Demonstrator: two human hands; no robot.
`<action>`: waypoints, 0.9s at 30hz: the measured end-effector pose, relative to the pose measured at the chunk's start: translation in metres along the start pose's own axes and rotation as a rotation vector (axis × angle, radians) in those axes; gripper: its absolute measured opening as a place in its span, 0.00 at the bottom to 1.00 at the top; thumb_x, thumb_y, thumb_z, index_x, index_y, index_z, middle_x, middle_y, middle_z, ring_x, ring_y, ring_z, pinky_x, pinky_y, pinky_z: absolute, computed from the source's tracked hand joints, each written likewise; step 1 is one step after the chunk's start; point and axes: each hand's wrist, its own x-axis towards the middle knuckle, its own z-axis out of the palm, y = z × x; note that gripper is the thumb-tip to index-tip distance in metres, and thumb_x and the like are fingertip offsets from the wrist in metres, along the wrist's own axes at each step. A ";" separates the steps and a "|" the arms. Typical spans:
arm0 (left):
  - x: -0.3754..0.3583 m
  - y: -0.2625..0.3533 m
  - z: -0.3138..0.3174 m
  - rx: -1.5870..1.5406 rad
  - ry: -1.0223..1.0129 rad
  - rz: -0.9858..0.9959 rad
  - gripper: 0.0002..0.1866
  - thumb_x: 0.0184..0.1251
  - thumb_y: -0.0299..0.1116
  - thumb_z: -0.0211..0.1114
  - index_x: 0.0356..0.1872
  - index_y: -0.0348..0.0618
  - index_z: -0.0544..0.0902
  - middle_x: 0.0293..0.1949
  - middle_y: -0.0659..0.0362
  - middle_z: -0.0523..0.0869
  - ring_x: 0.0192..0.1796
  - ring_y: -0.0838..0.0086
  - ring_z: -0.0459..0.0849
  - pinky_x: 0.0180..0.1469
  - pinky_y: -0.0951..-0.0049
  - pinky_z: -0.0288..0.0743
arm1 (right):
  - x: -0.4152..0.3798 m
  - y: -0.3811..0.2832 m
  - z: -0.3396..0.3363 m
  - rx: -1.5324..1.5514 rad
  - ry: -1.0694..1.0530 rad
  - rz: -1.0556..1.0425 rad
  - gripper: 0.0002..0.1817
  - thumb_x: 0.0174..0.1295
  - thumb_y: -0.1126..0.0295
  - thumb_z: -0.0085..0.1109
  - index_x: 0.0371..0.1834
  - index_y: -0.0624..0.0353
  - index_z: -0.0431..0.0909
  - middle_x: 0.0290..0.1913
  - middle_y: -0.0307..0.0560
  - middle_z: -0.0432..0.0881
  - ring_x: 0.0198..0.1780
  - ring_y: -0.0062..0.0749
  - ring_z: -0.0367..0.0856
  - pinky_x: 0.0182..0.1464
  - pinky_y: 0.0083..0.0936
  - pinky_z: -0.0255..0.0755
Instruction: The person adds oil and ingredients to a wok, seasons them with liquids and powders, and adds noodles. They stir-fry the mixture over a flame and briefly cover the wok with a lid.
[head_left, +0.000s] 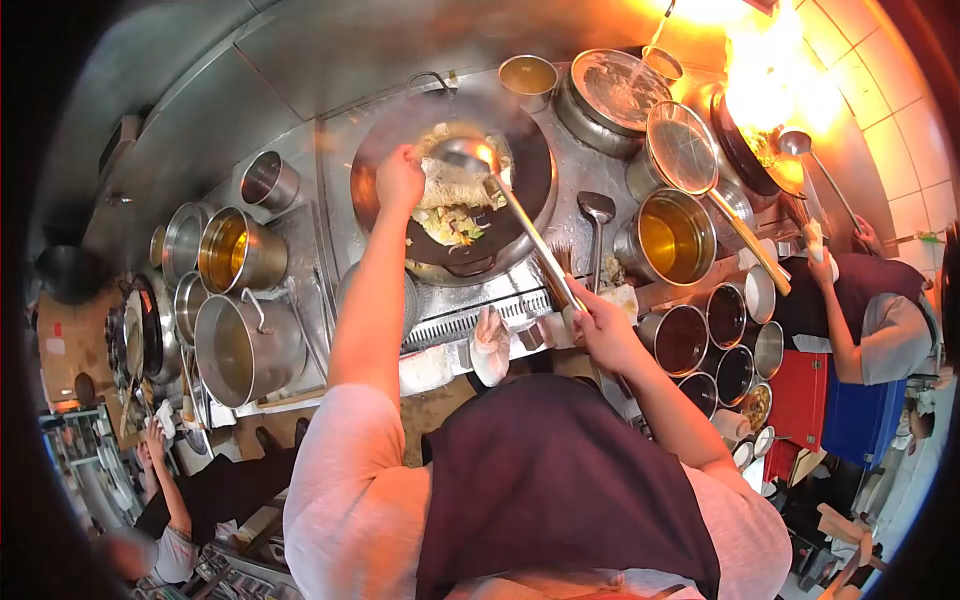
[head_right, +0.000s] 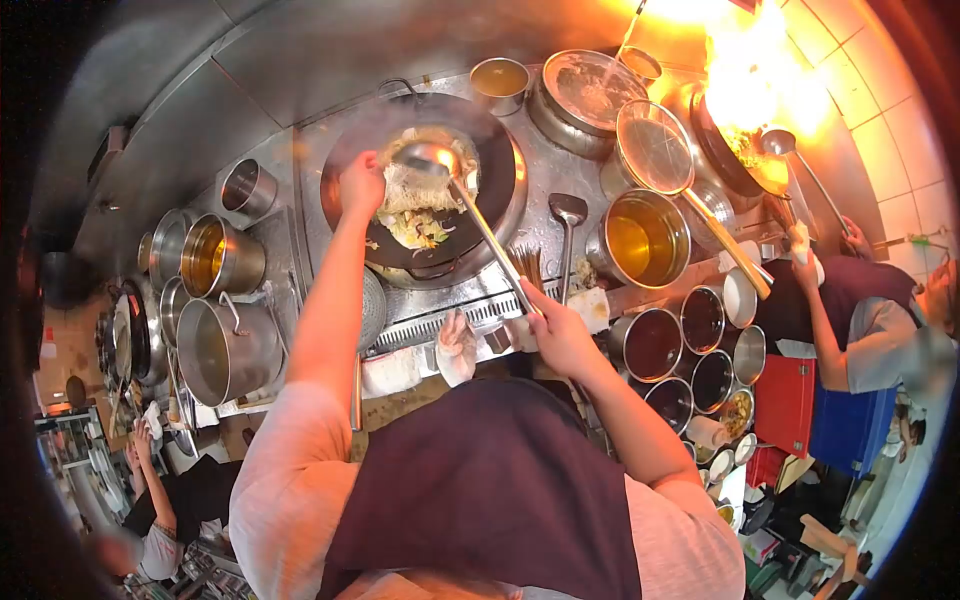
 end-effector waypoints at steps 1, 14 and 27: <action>-0.024 0.016 -0.013 0.000 0.078 0.009 0.13 0.73 0.33 0.67 0.54 0.44 0.89 0.44 0.43 0.93 0.49 0.44 0.91 0.52 0.50 0.84 | 0.010 0.002 0.001 0.000 -0.005 -0.001 0.34 0.79 0.75 0.54 0.88 0.47 0.65 0.39 0.54 0.86 0.38 0.40 0.86 0.48 0.36 0.81; -0.249 0.099 -0.032 0.039 -0.213 0.203 0.23 0.68 0.28 0.70 0.62 0.28 0.83 0.62 0.39 0.85 0.67 0.43 0.83 0.74 0.51 0.75 | 0.013 -0.003 -0.003 -0.341 -0.017 -0.243 0.31 0.77 0.75 0.56 0.83 0.48 0.71 0.53 0.74 0.86 0.51 0.69 0.86 0.58 0.41 0.80; -0.281 0.086 -0.021 0.291 -0.253 0.273 0.37 0.68 0.28 0.68 0.77 0.26 0.71 0.80 0.35 0.71 0.84 0.44 0.66 0.85 0.52 0.61 | -0.007 0.061 -0.011 -0.039 -0.115 -0.088 0.32 0.80 0.74 0.54 0.86 0.44 0.67 0.42 0.56 0.88 0.41 0.32 0.84 0.55 0.27 0.78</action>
